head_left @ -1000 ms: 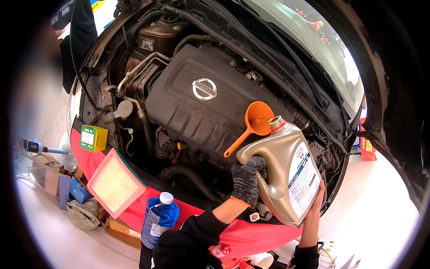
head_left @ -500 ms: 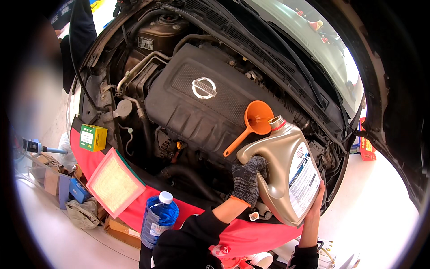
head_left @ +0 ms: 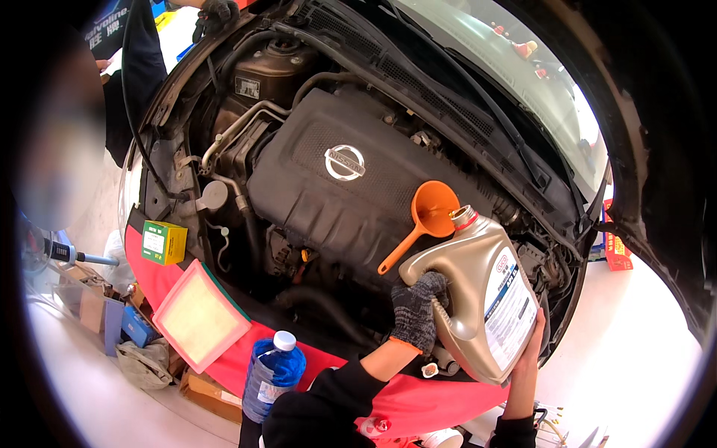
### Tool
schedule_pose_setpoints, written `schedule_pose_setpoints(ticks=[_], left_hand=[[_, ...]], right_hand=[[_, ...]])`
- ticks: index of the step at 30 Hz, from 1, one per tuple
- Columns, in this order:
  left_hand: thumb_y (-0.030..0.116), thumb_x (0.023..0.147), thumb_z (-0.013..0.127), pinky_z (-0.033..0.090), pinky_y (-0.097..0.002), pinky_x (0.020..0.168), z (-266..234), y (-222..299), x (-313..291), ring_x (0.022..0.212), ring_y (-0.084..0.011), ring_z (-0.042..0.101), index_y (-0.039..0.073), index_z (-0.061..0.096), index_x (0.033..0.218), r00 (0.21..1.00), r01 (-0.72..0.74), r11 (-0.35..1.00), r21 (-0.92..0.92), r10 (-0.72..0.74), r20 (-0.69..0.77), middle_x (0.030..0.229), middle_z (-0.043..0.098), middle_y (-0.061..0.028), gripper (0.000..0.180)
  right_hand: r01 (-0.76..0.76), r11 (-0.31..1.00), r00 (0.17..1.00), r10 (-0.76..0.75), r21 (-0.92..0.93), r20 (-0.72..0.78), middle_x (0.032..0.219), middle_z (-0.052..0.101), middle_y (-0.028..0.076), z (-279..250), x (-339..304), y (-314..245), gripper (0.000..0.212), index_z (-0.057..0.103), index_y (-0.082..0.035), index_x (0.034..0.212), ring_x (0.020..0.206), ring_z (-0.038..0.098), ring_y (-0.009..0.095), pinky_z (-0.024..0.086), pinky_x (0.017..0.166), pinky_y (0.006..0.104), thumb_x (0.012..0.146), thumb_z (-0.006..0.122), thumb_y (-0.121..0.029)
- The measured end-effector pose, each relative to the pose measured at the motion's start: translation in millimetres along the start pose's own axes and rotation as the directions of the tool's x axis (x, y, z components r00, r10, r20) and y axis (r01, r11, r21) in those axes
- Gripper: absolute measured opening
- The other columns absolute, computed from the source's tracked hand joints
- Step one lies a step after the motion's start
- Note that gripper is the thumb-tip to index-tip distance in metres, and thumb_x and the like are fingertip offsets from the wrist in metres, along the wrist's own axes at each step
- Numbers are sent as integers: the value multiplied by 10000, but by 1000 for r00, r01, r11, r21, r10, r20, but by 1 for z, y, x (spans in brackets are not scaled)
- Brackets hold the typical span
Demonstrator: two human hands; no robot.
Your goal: The person pours engine oil from a large container into the car's engine using a funnel. They then use a dipstick to check the oil level, wiping it with a cloth and reinserting it into the engine. The person repeats the pouring and checking process to ensure the correct oil level.
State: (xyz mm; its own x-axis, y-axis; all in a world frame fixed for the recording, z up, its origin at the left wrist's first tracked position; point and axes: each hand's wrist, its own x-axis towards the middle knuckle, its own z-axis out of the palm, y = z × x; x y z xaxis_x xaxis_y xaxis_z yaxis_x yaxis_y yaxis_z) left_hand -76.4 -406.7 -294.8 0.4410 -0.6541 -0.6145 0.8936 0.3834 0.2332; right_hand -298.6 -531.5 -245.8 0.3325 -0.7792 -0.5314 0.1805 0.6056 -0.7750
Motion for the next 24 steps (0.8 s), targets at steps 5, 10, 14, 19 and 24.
schedule_pose_setpoints(ticks=[5,10,14,19,24], left_hand=[[65,731,661,423,-283,495,-2,-3,1,490,-154,533,10,630,747,1000,-13,1000,-17,13,2,615,583,-57,65],[78,744,656,449,-284,497,-2,-4,1,509,-165,551,17,629,762,1000,12,1000,6,-12,-3,626,587,-62,69],[84,755,653,463,-285,498,-3,-3,2,513,-172,559,19,629,777,1000,10,999,33,-11,24,635,590,-64,73],[88,752,657,460,-283,495,-5,-5,1,512,-172,558,21,632,783,999,-7,1000,14,7,42,638,593,-67,79],[92,750,661,457,-282,491,-5,-3,2,511,-171,558,22,634,781,999,-9,1000,21,8,40,638,591,-66,82]], right_hand=[[23,1000,1000,-23,-16,14,1335,523,134,1,-2,1,613,414,-56,1382,1155,560,296,468,978,425,956,359,-493],[12,1000,1000,-12,-9,22,1335,523,134,-4,0,1,612,413,-52,1381,1157,560,295,471,975,423,955,362,-489],[7,1000,1000,-7,3,12,1338,520,135,-5,0,2,618,404,-51,1387,1167,553,296,467,981,418,953,366,-490],[9,1000,1000,-9,2,19,1344,514,134,-7,-3,3,632,392,-51,1395,1171,549,296,462,986,419,950,371,-499],[20,1000,1000,-20,-20,17,1344,515,130,-3,-2,4,636,393,-56,1396,1167,552,296,465,983,422,949,371,-508]])
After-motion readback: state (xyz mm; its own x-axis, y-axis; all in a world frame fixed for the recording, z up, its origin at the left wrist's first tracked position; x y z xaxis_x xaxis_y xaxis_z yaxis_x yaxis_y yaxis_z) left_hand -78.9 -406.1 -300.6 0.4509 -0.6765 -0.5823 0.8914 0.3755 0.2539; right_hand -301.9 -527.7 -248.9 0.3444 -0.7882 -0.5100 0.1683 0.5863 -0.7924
